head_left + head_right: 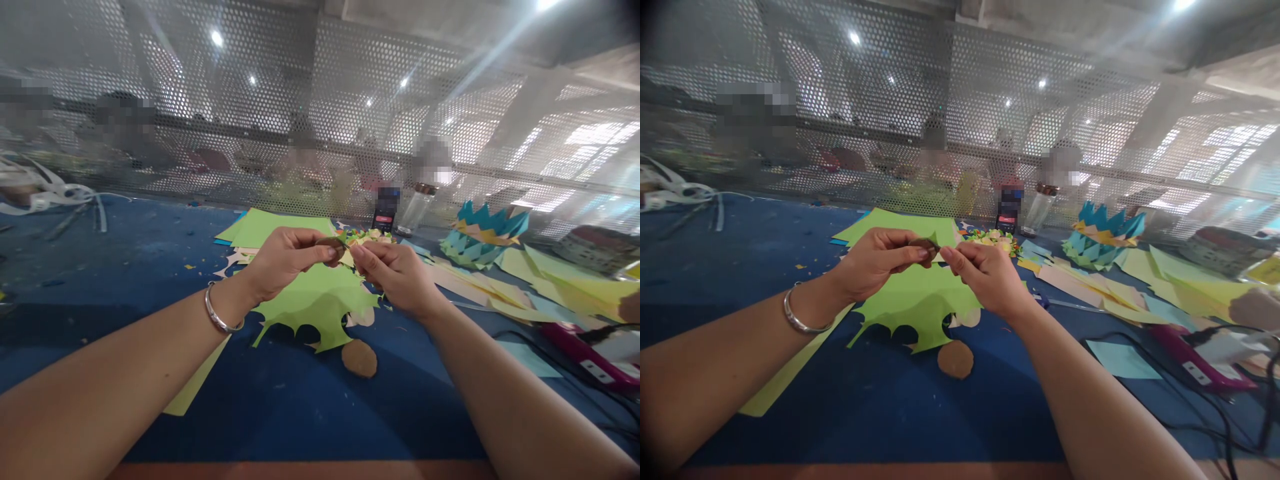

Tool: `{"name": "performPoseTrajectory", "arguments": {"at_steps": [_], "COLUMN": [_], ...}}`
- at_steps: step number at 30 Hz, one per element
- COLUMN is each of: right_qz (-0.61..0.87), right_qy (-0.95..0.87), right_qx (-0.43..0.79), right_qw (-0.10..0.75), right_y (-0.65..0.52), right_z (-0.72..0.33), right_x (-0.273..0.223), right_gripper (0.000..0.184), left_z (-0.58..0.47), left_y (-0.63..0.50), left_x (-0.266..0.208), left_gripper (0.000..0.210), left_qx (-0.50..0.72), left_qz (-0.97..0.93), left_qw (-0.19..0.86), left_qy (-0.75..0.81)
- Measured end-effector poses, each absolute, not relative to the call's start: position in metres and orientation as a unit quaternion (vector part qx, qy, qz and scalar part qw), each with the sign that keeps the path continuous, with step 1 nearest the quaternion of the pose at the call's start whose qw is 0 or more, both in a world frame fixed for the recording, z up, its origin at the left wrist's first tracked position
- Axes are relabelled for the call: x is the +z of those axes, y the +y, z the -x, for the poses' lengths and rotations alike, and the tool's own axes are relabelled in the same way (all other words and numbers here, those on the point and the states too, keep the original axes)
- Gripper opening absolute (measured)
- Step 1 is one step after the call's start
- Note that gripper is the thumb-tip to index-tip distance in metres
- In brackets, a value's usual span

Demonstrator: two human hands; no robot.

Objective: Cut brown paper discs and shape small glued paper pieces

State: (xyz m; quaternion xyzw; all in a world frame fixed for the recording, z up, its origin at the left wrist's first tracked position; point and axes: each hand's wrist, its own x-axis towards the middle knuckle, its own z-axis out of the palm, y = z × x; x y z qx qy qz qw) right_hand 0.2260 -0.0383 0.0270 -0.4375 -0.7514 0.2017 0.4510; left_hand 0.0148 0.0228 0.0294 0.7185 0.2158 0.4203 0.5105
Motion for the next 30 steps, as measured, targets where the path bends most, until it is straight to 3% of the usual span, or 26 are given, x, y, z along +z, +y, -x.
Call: {"name": "performPoseTrajectory", "arguments": {"at_steps": [18,30], "right_qz": [0.475,0.483], "right_qy": [-0.768,-0.775], "right_qx": [0.112,0.099], "right_qw": [0.414,0.394], "right_y": [-0.0407,-0.0388], "right_z": [-0.223,-0.2242], "right_x": [0.0312,0.0258], "right_gripper": [0.062,0.058], "left_z": [-0.0148,-0.0132], "left_y": [0.0232,0.0272], "left_x": [0.0315,0.0269], "left_gripper": [0.006,0.008], "left_qx": [0.412,0.4], "left_qz": [-0.708,-0.718], "left_qw": [0.527,0.531], "left_qy": [0.226,0.207]}}
